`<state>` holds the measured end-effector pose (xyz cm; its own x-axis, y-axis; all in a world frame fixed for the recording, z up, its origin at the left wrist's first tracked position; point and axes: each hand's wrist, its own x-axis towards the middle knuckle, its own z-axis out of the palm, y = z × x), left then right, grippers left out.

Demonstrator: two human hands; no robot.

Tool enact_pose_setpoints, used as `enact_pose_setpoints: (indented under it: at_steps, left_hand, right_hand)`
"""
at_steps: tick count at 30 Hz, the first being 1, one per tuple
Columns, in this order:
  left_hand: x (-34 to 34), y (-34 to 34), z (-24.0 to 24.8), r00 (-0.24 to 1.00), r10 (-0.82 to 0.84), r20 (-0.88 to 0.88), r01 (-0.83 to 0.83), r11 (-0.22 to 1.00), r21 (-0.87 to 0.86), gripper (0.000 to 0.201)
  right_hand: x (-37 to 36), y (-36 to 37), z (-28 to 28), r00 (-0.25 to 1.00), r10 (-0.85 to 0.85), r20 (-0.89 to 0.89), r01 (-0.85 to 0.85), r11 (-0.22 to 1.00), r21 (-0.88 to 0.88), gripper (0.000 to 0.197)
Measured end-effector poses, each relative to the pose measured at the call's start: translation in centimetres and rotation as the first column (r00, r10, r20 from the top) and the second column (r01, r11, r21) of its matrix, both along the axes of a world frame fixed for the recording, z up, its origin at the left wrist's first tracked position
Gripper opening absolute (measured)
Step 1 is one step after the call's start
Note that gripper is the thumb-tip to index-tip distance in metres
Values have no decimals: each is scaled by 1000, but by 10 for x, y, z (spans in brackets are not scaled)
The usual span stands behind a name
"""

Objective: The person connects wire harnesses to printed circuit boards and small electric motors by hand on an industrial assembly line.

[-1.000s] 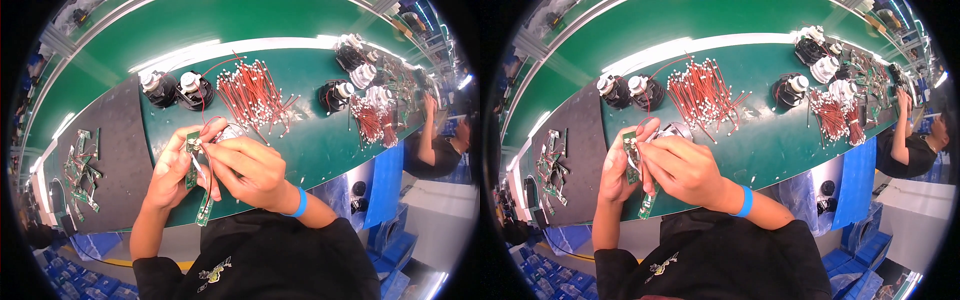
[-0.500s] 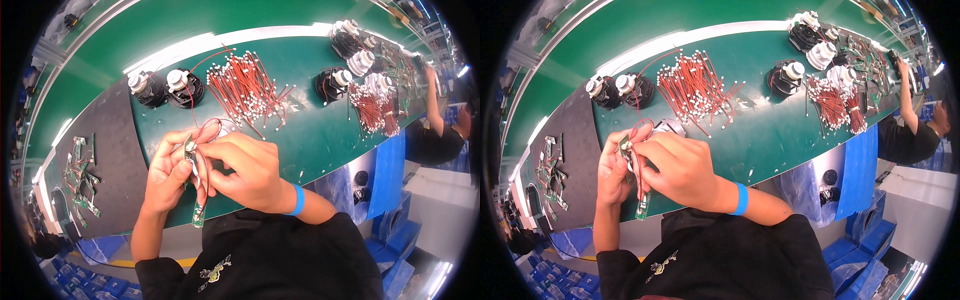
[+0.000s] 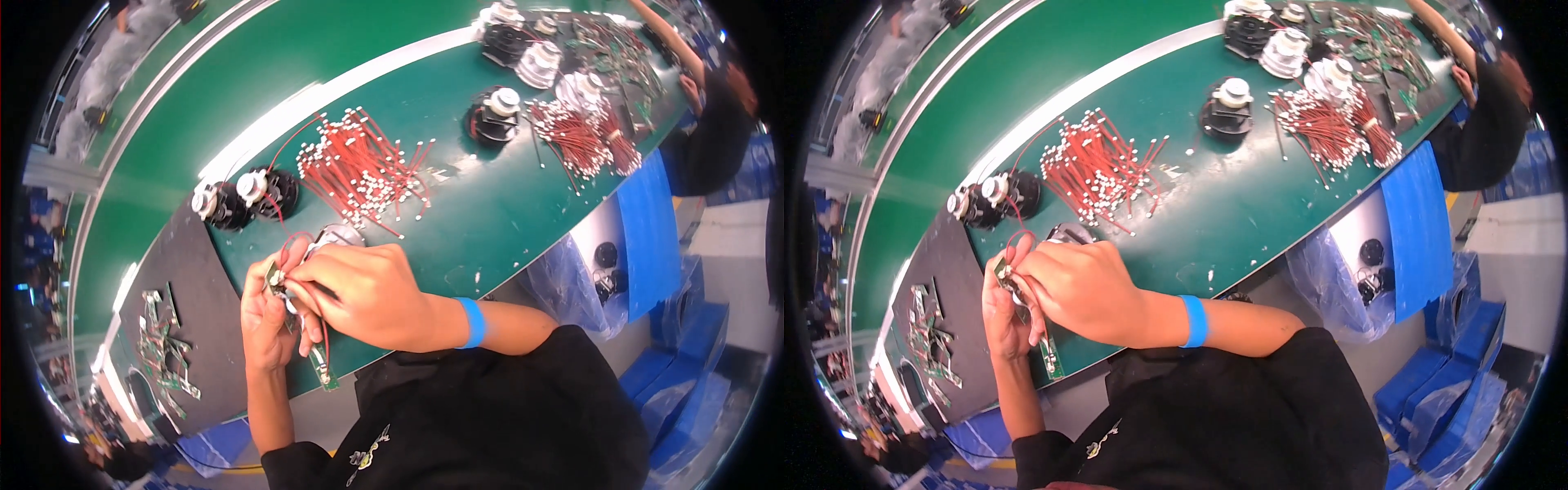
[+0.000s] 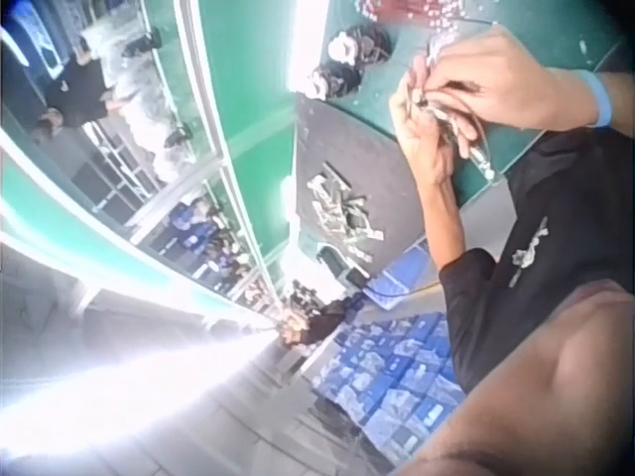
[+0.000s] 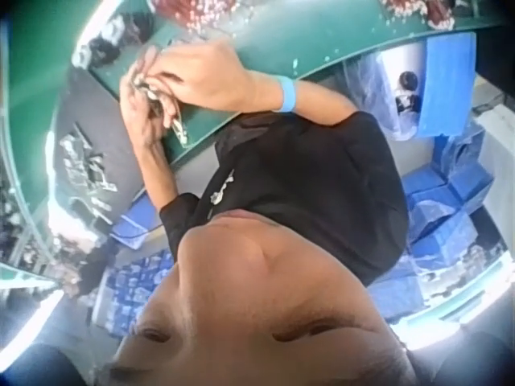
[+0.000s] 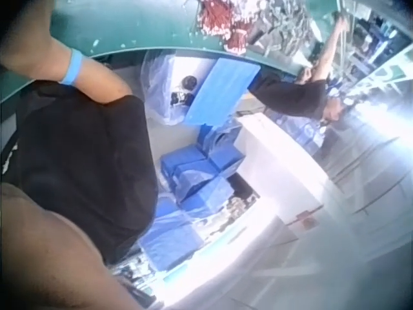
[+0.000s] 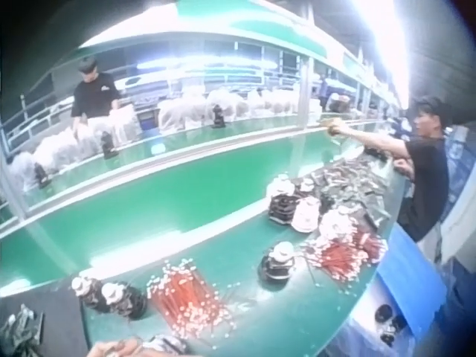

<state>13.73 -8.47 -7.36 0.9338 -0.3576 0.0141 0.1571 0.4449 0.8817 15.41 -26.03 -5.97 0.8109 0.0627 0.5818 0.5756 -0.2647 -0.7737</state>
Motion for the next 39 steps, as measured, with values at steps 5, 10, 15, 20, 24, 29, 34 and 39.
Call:
enact_pose_setpoints:
  at_steps: [5,10,15,20,24,29,34,39]
  left_hand:
    - [0,0,11,995,79,62,-89,982,169,53]
    - [-1,10,52,925,225,307,-331,873,358,43]
    - [30,17,106,845,282,455,-464,811,358,47]
    - [92,53,149,799,342,494,-541,768,344,47]
    - [156,43,161,691,449,567,-711,566,418,44]
    - [219,70,131,772,285,568,-626,492,605,44]
    - [251,103,88,820,178,544,-567,388,727,53]
    - [213,142,66,821,197,535,-566,174,806,58]
  right_hand:
    - [22,-29,11,961,265,-79,-276,944,-182,11]
    - [77,-71,12,976,216,8,-192,885,-424,16]
    - [102,-75,-33,972,-207,-111,66,695,-716,23]
    - [107,-79,-48,984,-155,-84,67,769,-635,21]
    - [108,-86,-52,982,-164,-98,71,791,-608,19]
    - [106,-82,-51,986,-151,-75,74,789,-611,17]
    - [103,-82,-45,983,-117,-143,13,817,-576,17]
    - [99,-82,-40,980,-127,-155,2,782,-623,16]
